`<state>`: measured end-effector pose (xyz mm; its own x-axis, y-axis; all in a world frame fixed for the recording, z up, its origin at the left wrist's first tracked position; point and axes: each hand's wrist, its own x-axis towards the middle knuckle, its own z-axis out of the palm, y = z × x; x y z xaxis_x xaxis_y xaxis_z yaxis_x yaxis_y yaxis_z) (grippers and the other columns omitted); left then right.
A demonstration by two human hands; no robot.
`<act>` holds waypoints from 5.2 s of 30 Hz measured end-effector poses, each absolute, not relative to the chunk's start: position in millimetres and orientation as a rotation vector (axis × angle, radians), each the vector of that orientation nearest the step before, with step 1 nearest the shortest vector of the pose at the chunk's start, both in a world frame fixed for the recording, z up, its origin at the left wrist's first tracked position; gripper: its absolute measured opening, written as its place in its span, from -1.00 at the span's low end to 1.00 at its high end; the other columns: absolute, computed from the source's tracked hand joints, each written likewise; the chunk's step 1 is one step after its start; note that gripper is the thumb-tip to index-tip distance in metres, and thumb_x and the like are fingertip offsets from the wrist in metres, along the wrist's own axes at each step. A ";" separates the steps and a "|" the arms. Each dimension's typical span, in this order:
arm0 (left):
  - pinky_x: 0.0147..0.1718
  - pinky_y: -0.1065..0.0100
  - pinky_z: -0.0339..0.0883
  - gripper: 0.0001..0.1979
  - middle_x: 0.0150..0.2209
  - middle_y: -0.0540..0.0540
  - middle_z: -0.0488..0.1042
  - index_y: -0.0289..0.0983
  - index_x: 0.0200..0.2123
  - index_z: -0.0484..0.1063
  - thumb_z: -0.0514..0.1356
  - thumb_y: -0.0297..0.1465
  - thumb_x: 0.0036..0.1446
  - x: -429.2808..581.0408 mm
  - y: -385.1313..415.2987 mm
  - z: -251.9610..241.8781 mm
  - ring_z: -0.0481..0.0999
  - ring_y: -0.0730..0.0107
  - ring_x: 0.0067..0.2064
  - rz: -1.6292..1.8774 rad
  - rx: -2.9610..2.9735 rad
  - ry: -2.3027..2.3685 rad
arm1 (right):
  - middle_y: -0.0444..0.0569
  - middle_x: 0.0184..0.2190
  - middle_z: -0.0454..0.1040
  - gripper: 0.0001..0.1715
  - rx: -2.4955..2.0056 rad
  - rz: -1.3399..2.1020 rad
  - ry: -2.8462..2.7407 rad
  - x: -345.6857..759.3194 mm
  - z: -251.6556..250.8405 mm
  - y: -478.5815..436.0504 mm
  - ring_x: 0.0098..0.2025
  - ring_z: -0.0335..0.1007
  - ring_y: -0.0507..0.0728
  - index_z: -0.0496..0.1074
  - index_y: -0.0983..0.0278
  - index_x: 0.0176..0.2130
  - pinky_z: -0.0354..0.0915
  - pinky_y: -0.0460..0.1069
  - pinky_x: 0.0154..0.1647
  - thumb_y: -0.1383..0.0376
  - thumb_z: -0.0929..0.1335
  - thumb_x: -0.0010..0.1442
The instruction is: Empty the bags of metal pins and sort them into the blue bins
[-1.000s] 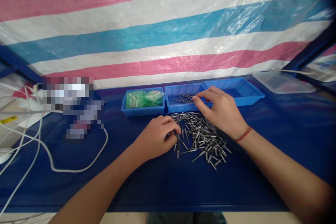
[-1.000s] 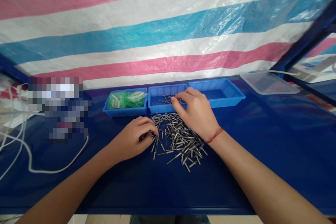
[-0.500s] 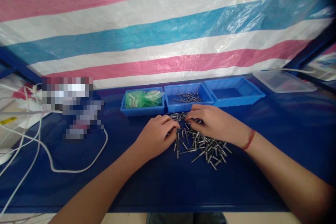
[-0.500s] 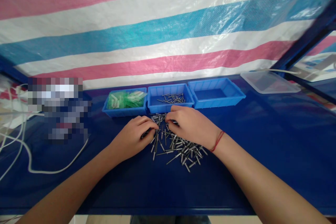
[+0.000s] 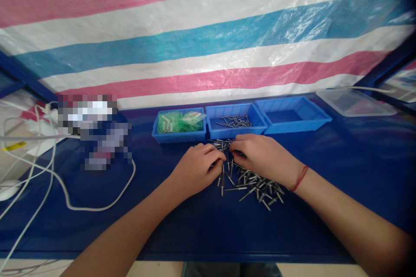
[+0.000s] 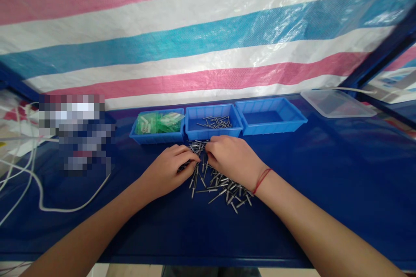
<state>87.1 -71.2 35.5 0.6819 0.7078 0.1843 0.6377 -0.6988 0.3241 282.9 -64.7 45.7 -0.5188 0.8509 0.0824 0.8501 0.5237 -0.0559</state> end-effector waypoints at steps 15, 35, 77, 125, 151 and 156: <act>-0.22 0.28 0.24 -0.81 -0.22 -0.08 0.48 -0.25 -0.19 0.46 0.05 -0.40 0.24 88.0 -71.2 36.3 0.42 0.30 -0.21 0.415 2.669 1.093 | -0.05 -0.39 0.41 -0.78 -1.427 -0.152 -2.656 278.7 39.9 -64.9 -0.34 0.37 0.11 0.41 0.26 -0.38 0.06 -0.02 -0.42 0.33 0.23 0.26; -0.25 0.33 0.27 -0.76 -0.26 -0.09 0.46 -0.25 -0.08 0.41 0.06 -0.33 0.25 85.2 -69.4 33.7 0.41 0.32 -0.24 0.551 2.529 1.179 | -0.06 -0.36 0.48 -0.82 -1.087 0.504 -2.149 278.1 42.4 -65.9 -0.35 0.38 0.05 0.42 0.28 -0.22 0.28 -0.05 -0.30 0.40 0.26 0.19; -0.28 0.42 0.34 -0.83 -0.30 -0.02 0.55 -0.24 -0.24 0.48 0.13 -0.32 0.21 87.0 -70.1 40.3 0.50 0.41 -0.30 1.020 2.057 1.246 | -0.13 -0.50 0.39 -0.68 -1.097 1.137 -1.566 264.0 48.0 -80.0 -0.50 0.21 -0.01 0.44 0.28 -0.34 0.16 -0.09 -0.50 0.06 0.35 0.15; -0.14 0.30 0.27 -0.78 -0.21 -0.05 0.51 -0.25 -0.20 0.47 0.04 -0.52 0.21 84.4 -66.4 29.9 0.43 0.31 -0.18 0.627 2.441 1.186 | 0.01 -0.33 0.41 -0.78 -1.113 0.186 -2.684 290.8 36.1 -59.5 -0.25 0.37 0.12 0.48 0.30 -0.27 0.26 0.02 -0.17 0.44 0.24 0.24; -0.18 0.31 0.27 -0.78 -0.21 -0.06 0.52 -0.24 -0.21 0.47 0.04 -0.50 0.22 84.2 -66.4 28.3 0.44 0.31 -0.20 0.606 2.482 1.167 | 0.04 -0.31 0.37 -0.83 -1.184 0.083 -2.718 285.0 38.9 -65.4 -0.28 0.32 0.13 0.38 0.33 -0.31 0.24 0.02 -0.22 0.42 0.22 0.27; -0.17 0.30 0.28 -0.78 -0.21 -0.06 0.52 -0.24 -0.21 0.47 0.04 -0.50 0.21 84.0 -66.6 29.1 0.45 0.31 -0.19 0.604 2.485 1.168 | 0.03 -0.33 0.37 -0.82 -1.125 0.100 -2.696 285.8 37.4 -65.8 -0.29 0.32 0.13 0.38 0.32 -0.31 0.24 0.02 -0.23 0.42 0.22 0.27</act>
<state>84.0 -66.6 29.1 0.5743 0.7841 0.2353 0.6449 -0.6103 0.4599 285.8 -65.8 37.4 -0.6834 0.7090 0.1740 0.6941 0.7049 -0.1461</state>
